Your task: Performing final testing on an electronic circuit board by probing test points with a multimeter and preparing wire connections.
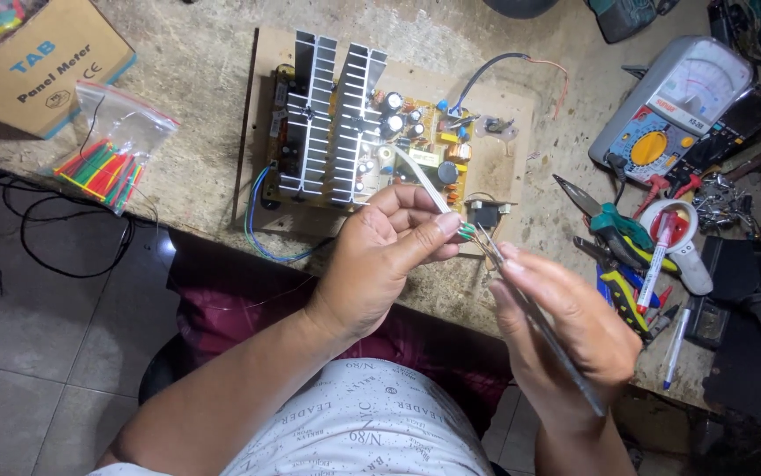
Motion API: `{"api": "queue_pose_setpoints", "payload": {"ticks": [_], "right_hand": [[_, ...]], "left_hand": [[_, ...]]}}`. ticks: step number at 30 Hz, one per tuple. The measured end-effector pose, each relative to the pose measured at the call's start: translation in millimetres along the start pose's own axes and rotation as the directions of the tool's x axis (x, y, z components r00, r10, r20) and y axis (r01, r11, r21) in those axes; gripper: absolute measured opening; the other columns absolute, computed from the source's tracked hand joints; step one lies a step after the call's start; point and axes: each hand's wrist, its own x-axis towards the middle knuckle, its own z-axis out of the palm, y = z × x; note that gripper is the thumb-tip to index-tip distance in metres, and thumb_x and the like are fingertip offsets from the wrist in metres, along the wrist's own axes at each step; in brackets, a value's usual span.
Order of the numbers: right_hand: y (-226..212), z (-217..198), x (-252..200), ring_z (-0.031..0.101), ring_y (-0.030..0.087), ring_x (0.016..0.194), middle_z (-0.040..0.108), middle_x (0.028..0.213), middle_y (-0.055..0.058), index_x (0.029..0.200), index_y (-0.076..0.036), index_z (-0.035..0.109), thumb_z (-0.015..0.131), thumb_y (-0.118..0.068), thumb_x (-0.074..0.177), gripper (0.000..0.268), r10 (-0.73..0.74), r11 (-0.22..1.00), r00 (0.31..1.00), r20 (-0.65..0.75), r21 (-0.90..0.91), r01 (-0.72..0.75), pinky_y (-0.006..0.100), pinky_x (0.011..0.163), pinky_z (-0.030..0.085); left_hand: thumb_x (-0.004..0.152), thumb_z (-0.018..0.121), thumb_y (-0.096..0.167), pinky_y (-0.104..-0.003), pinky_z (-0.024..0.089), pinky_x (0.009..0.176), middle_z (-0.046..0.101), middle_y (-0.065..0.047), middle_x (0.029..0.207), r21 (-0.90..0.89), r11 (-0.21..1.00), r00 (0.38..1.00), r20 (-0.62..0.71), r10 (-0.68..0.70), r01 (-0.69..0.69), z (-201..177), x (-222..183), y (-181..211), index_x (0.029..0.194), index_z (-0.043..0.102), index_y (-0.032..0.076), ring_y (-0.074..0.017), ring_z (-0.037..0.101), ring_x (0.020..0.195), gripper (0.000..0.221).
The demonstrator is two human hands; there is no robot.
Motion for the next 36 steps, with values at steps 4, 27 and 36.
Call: {"api": "queue_pose_setpoints", "payload": {"ticks": [4,27,36], "right_hand": [[-18,10,3,0.079,0.030,0.103,0.074,0.114,0.027,0.111,0.005,0.070,0.076,0.006,0.092,0.019,0.015,0.998,0.999,-0.036,-0.059,-0.017,0.034,0.096,0.061],[-14,39,-9,0.078,0.033,0.105,0.073,0.113,0.025,0.109,0.003,0.068,0.069,0.004,0.095,0.014,-0.013,0.995,0.985,-0.173,-0.098,-0.004,0.039,0.100,0.063],[-18,42,-10,0.078,0.033,0.100,0.074,0.110,0.026,0.106,0.003,0.068,0.070,0.004,0.094,0.012,0.020,0.995,0.973,-0.231,-0.088,-0.041,0.039,0.097,0.064]], "left_hand": [[0.088,0.077,0.002,-0.024,0.065,0.077,0.070,-0.010,0.087,0.009,1.000,1.000,0.004,0.019,-0.019,-1,1,-4,0.104,0.065,0.002,-0.0119,0.070,0.079,0.020],[0.095,0.070,0.012,-0.021,0.058,0.065,0.075,-0.014,0.104,0.077,0.993,0.995,-0.051,0.090,-0.086,3,-3,-27,0.093,0.059,0.010,-0.0151,0.072,0.084,0.011],[0.095,0.071,0.009,-0.026,0.064,0.077,0.073,-0.016,0.098,-0.008,0.998,0.995,-0.073,0.066,-0.066,3,-5,-29,0.096,0.058,0.006,-0.0197,0.074,0.086,0.013]]}}
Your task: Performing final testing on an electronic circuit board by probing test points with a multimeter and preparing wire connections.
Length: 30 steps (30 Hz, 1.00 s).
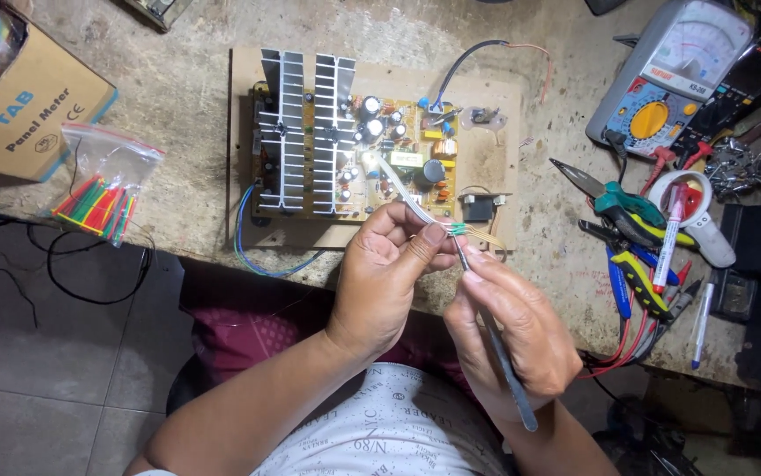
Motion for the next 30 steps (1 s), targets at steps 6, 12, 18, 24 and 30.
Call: {"api": "queue_pose_setpoints", "payload": {"ticks": [6,12,18,24,30], "right_hand": [[0,2,3,0.078,0.033,0.103,0.073,0.112,0.026,0.106,0.004,0.068,0.069,0.001,0.096,0.011,-0.009,1.000,1.000,0.029,0.013,0.008,0.037,0.097,0.063],[1,4,2,0.078,0.033,0.103,0.074,0.113,0.026,0.107,0.003,0.068,0.068,0.003,0.096,0.011,-0.001,1.000,1.000,0.009,-0.007,0.001,0.036,0.097,0.063],[0,5,2,0.079,0.034,0.104,0.074,0.112,0.026,0.106,0.003,0.068,0.068,0.003,0.096,0.010,0.000,1.000,1.000,0.001,-0.007,0.000,0.036,0.096,0.063],[-1,7,0,0.079,0.034,0.102,0.074,0.110,0.026,0.105,0.003,0.068,0.068,0.001,0.097,0.009,0.004,1.000,1.000,-0.023,-0.010,-0.005,0.037,0.094,0.064],[10,5,-8,0.077,0.034,0.103,0.073,0.111,0.025,0.108,0.003,0.067,0.070,0.002,0.095,0.013,-0.079,0.997,0.997,-0.020,0.009,0.079,0.040,0.099,0.065]], "left_hand": [[0.093,0.072,0.006,-0.026,0.063,0.077,0.075,-0.016,0.099,0.026,1.000,1.000,-0.002,0.001,-0.001,-3,0,1,0.096,0.059,0.006,-0.0162,0.071,0.081,0.013],[0.094,0.071,0.004,-0.026,0.064,0.077,0.074,-0.016,0.096,0.017,1.000,1.000,-0.002,0.003,-0.003,-4,1,0,0.096,0.060,0.004,-0.0180,0.073,0.086,0.011],[0.095,0.071,0.008,-0.025,0.063,0.079,0.073,-0.014,0.095,0.015,1.000,1.000,0.000,-0.016,0.016,-5,2,0,0.092,0.060,0.007,-0.0169,0.073,0.086,0.011],[0.095,0.070,0.009,-0.025,0.063,0.080,0.075,-0.015,0.099,0.022,1.000,1.000,0.013,-0.018,0.018,-3,0,4,0.094,0.062,0.006,-0.0178,0.074,0.088,0.009],[0.093,0.072,0.011,-0.029,0.063,0.082,0.075,-0.019,0.105,-0.040,0.997,0.998,-0.006,-0.063,0.063,0,0,5,0.097,0.059,0.004,-0.0293,0.077,0.097,0.015]]}}
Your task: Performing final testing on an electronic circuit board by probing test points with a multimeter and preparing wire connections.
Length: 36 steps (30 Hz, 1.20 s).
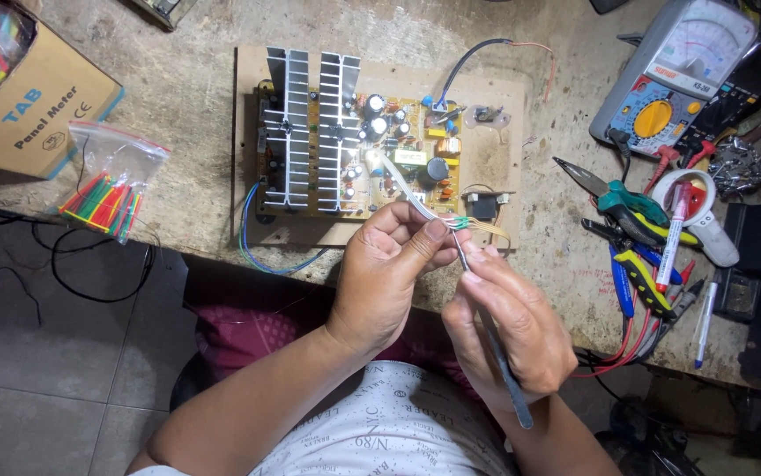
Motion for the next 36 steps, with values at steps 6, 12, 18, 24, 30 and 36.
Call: {"api": "queue_pose_setpoints", "payload": {"ticks": [6,12,18,24,30,36], "right_hand": [[-4,2,5,0.078,0.033,0.103,0.074,0.111,0.023,0.106,0.002,0.068,0.068,0.001,0.096,0.010,0.025,0.999,1.000,-0.002,-0.029,-0.025,0.039,0.098,0.065],[-4,3,7,0.078,0.033,0.102,0.073,0.111,0.024,0.106,0.002,0.067,0.068,0.003,0.096,0.010,0.014,0.999,1.000,-0.005,-0.039,-0.014,0.040,0.097,0.065],[-4,4,5,0.078,0.034,0.103,0.073,0.111,0.025,0.107,0.003,0.066,0.067,0.003,0.097,0.010,0.033,0.999,0.999,-0.009,-0.010,-0.033,0.041,0.099,0.064],[-4,6,4,0.078,0.035,0.102,0.072,0.109,0.026,0.106,0.004,0.066,0.066,0.002,0.097,0.010,0.039,0.999,0.999,-0.026,0.018,-0.039,0.043,0.099,0.065],[-3,6,0,0.077,0.034,0.100,0.072,0.109,0.026,0.105,0.004,0.066,0.066,0.001,0.096,0.009,0.058,0.998,0.998,-0.030,0.014,-0.057,0.043,0.100,0.065],[-6,-3,1,0.078,0.035,0.102,0.073,0.110,0.024,0.106,0.003,0.068,0.068,0.002,0.094,0.011,0.070,0.998,0.997,0.023,-0.007,-0.069,0.040,0.097,0.065]], "left_hand": [[0.094,0.072,0.009,-0.024,0.064,0.080,0.074,-0.012,0.092,0.052,0.998,0.999,0.010,0.033,-0.033,-2,0,1,0.092,0.062,0.007,-0.0160,0.074,0.088,0.011],[0.094,0.072,0.009,-0.024,0.063,0.080,0.075,-0.012,0.093,0.065,0.998,1.000,0.008,0.016,-0.017,-3,0,3,0.091,0.063,0.007,-0.0155,0.074,0.088,0.010],[0.094,0.072,0.008,-0.024,0.063,0.079,0.076,-0.015,0.097,0.034,0.999,1.000,0.015,0.020,-0.020,-5,1,0,0.091,0.062,0.006,-0.0156,0.074,0.086,0.010],[0.094,0.072,0.007,-0.025,0.063,0.080,0.076,-0.018,0.101,0.015,1.000,1.000,0.004,0.002,-0.002,-5,1,0,0.094,0.061,0.005,-0.0180,0.074,0.087,0.011],[0.094,0.071,0.009,-0.026,0.063,0.081,0.076,-0.017,0.102,0.040,0.999,1.000,0.012,0.005,-0.006,-8,1,-3,0.093,0.063,0.005,-0.0185,0.075,0.090,0.009],[0.093,0.073,0.009,-0.025,0.063,0.078,0.074,-0.010,0.094,0.060,0.998,1.000,0.020,0.015,-0.016,-6,-1,3,0.095,0.063,0.005,-0.0138,0.072,0.086,0.010]]}}
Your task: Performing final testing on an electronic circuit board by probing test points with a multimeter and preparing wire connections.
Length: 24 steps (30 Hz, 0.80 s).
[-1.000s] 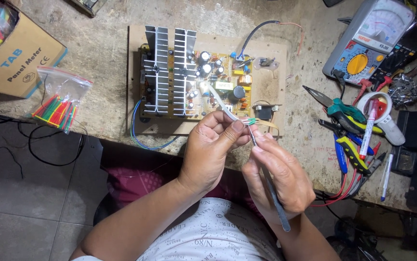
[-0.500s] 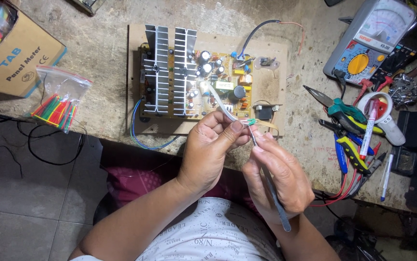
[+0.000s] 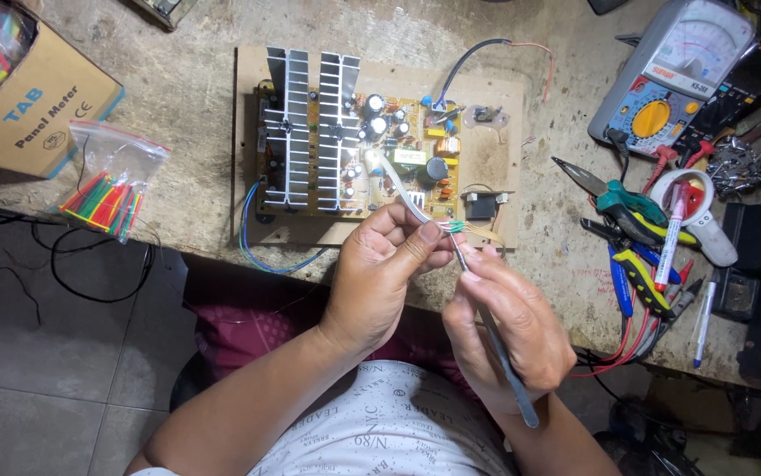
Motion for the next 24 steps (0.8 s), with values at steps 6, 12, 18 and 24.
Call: {"api": "queue_pose_setpoints", "payload": {"ticks": [6,12,18,24], "right_hand": [[14,-4,-17,0.078,0.035,0.102,0.069,0.110,0.022,0.111,-0.001,0.060,0.068,-0.003,0.098,0.015,0.211,0.936,0.967,-0.145,0.314,-0.157,0.043,0.104,0.067],[30,-16,-6,0.071,0.035,0.114,0.065,0.123,0.026,0.122,0.000,0.057,0.054,-0.026,0.109,0.030,0.242,0.959,0.966,-0.090,0.174,-0.224,0.041,0.101,0.060],[90,-42,1,0.070,0.038,0.092,0.069,0.101,0.017,0.109,0.000,0.075,0.071,-0.002,0.100,0.010,0.049,0.987,0.998,0.050,-0.159,-0.040,0.046,0.082,0.057],[165,-69,-25,0.059,0.033,0.115,0.067,0.123,0.014,0.130,-0.013,0.070,0.055,0.016,0.071,0.067,0.068,0.928,0.903,0.423,-0.359,0.098,0.045,0.077,0.053]], "left_hand": [[0.095,0.070,0.009,-0.023,0.061,0.064,0.072,-0.011,0.088,0.011,0.998,0.998,-0.007,-0.066,0.066,-1,-3,11,0.105,0.058,0.006,-0.0249,0.079,0.085,0.016],[0.094,0.071,0.007,-0.022,0.057,0.060,0.073,-0.011,0.091,0.055,0.992,0.993,-0.032,-0.115,0.116,4,-3,17,0.107,0.058,0.007,-0.0215,0.078,0.083,0.017],[0.093,0.072,0.009,-0.019,0.062,0.054,0.075,-0.016,0.096,0.072,0.994,0.989,-0.131,-0.076,0.086,5,-3,12,0.116,0.059,-0.001,-0.0243,0.079,0.078,0.029],[0.090,0.065,0.009,-0.023,0.042,0.043,0.079,-0.022,0.119,0.241,0.960,0.952,-0.299,-0.070,0.146,1,-19,3,0.128,0.065,-0.003,-0.0343,0.078,0.093,0.040]]}}
